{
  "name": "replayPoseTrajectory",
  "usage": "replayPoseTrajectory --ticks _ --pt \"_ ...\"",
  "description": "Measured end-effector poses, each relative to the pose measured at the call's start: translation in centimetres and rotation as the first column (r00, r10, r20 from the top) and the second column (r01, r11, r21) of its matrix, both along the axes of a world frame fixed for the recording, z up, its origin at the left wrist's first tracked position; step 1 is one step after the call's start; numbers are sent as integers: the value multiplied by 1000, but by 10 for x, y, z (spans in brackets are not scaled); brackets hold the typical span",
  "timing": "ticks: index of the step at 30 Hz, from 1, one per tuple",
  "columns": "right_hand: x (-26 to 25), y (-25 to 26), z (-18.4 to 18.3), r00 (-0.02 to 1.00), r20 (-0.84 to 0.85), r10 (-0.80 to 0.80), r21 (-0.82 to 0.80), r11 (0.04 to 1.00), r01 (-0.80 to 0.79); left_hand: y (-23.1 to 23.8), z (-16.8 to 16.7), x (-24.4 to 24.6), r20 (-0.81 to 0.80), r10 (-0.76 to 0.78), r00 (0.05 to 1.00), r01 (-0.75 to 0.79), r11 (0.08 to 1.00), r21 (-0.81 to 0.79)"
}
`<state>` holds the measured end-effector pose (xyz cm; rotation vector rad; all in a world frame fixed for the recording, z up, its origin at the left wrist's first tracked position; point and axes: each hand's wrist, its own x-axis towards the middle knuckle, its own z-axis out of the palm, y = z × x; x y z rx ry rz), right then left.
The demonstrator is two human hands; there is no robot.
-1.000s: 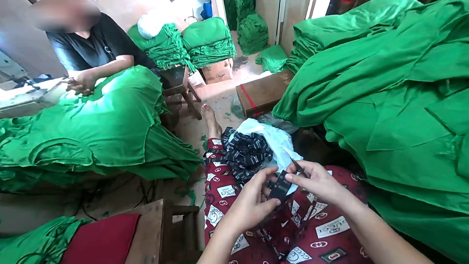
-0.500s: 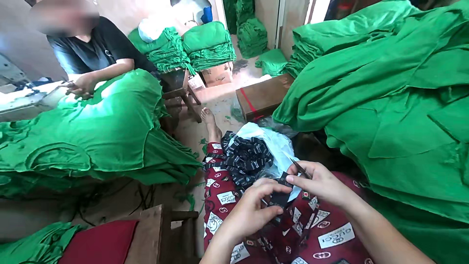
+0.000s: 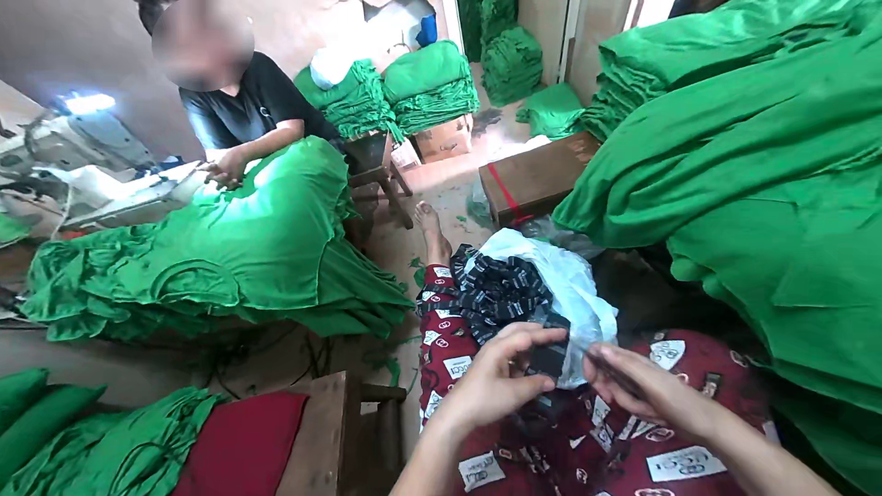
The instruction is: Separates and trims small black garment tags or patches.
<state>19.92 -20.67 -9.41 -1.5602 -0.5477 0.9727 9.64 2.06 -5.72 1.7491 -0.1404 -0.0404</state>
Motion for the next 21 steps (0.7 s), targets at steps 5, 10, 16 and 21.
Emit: replayPoseTrajectory --ticks 5,10,16,21 --pt "-10 3 -1 984 -144 105 83 992 -94 1 1 3 1 -18 1000 18 999 -34" --pt "-12 10 6 976 -179 121 116 988 -101 0 0 6 12 -37 999 38 998 -40" --pt "-13 17 12 972 -200 123 98 990 -105 -3 -1 7 7 -78 997 79 995 -61" --pt "-13 18 10 980 -161 115 67 992 -106 -2 -2 8 1 -106 994 106 994 -36"
